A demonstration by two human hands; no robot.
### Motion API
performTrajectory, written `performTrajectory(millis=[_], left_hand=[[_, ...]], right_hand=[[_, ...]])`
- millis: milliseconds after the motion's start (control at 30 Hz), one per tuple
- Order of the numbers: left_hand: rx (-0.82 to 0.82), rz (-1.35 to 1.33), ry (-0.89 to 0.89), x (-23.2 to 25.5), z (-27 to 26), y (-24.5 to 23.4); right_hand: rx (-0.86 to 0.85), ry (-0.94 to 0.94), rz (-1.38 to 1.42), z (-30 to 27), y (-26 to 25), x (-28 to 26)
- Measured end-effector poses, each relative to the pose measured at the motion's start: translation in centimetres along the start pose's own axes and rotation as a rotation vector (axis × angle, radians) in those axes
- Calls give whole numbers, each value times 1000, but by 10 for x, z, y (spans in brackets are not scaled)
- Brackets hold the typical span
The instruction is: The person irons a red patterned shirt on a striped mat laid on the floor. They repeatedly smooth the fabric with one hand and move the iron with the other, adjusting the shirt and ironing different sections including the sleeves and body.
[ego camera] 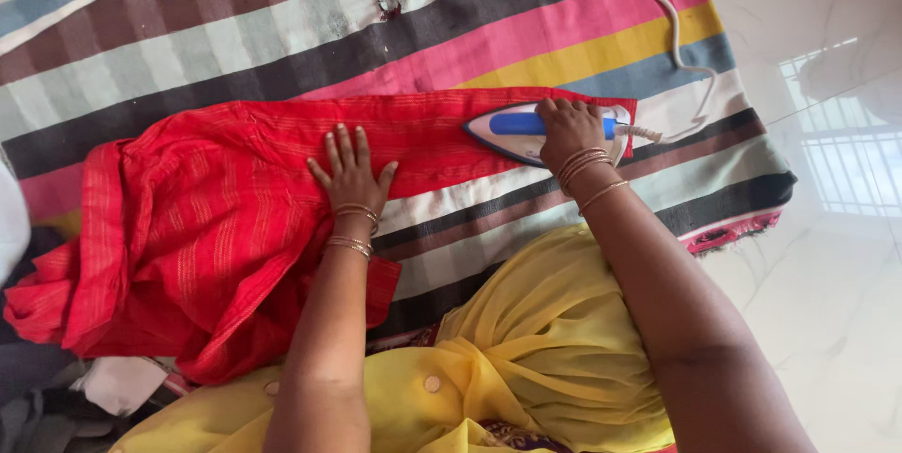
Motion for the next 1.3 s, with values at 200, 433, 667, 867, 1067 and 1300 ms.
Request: performTrajectory(millis=[200, 433, 667, 867, 1067, 1300], left_hand=[[103, 23, -63, -6, -9, -11], [58, 26, -76, -7, -9, -8], [38, 17, -93, -7, -11, -8], [35, 9, -90, -5, -6, -10], [66, -6, -90, -4, -4, -17], [41, -7, -103, -4, -10, -12]], right_hand=[[33, 118, -3, -7, -9, 37], [197, 117, -53, 20, -3, 22], [142, -118, -47, -20, -2, -23], [180, -60, -67, 23, 6, -34], [188, -113, -52, 8, -9, -47], [213, -198, -63, 11, 12, -63]])
Point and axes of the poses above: each hand's wrist, its own z-axis towards the middle knuckle, its own y-axis out of the palm, x = y × z, the point moved 5 cm from there along z, towards the middle knuckle, and after that the axes turned 5 degrees about y, right-handed, at the moved point
